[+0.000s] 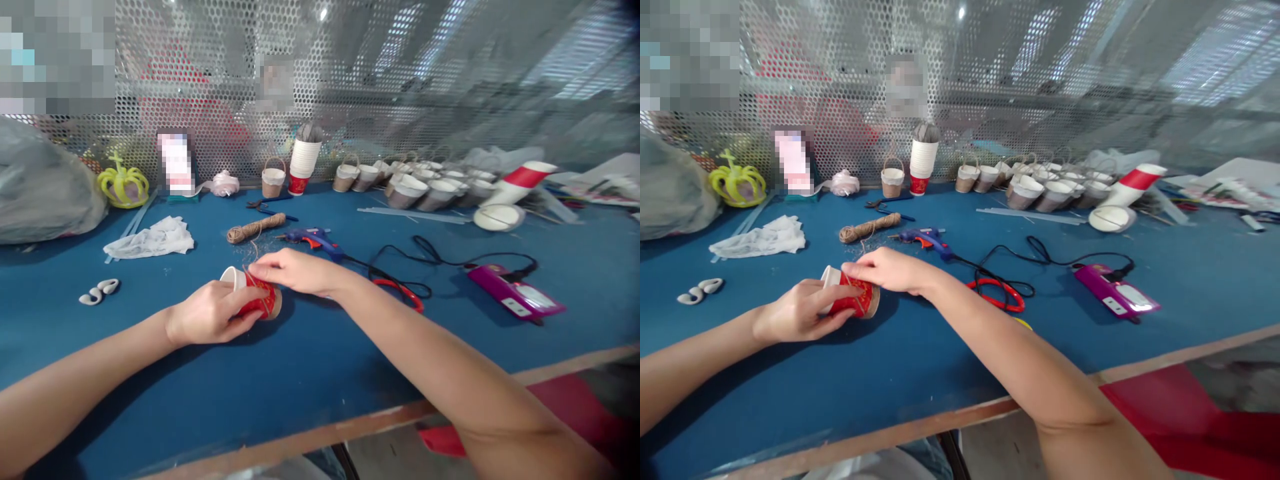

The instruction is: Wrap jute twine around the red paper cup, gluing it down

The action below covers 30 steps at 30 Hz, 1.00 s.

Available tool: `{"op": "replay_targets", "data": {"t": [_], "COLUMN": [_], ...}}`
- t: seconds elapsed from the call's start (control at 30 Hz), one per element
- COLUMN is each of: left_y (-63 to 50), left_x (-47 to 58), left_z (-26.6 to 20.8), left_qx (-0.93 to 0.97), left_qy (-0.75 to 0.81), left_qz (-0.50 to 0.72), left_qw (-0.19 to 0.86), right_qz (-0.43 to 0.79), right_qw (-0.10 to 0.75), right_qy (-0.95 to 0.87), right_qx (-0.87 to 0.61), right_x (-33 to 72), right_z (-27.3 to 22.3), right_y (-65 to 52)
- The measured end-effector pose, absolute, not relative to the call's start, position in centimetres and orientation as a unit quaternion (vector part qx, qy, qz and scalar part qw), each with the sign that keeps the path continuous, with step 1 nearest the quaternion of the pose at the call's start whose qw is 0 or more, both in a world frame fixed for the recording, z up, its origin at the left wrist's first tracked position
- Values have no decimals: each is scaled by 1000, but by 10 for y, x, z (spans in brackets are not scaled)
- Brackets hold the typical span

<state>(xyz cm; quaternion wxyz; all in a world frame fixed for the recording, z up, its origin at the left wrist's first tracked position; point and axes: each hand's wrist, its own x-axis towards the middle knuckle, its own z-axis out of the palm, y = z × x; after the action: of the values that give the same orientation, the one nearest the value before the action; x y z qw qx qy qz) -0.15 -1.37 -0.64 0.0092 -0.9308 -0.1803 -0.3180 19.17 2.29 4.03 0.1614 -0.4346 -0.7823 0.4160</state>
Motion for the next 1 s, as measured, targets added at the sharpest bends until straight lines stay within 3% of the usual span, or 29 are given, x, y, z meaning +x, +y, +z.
{"op": "replay_targets", "data": {"t": [0.1,0.23,0.57,1.0], "left_y": [-13,-13,-15,-23], "left_x": [-2,-2,3,2], "left_z": [-7,-5,2,4], "left_qx": [-933,-924,-731,-768], "left_qy": [-177,-207,-371,-333], "left_qz": [-312,-319,-402,-410], "left_qw": [8,-37,-408,-363], "right_qz": [537,569,492,496], "right_qw": [207,307,449,445], "right_qy": [-715,-629,-619,-611], "right_qx": [-397,-431,-415,-427], "right_x": [172,167,197,191], "right_z": [34,31,40,32], "right_y": [17,19,27,25]}}
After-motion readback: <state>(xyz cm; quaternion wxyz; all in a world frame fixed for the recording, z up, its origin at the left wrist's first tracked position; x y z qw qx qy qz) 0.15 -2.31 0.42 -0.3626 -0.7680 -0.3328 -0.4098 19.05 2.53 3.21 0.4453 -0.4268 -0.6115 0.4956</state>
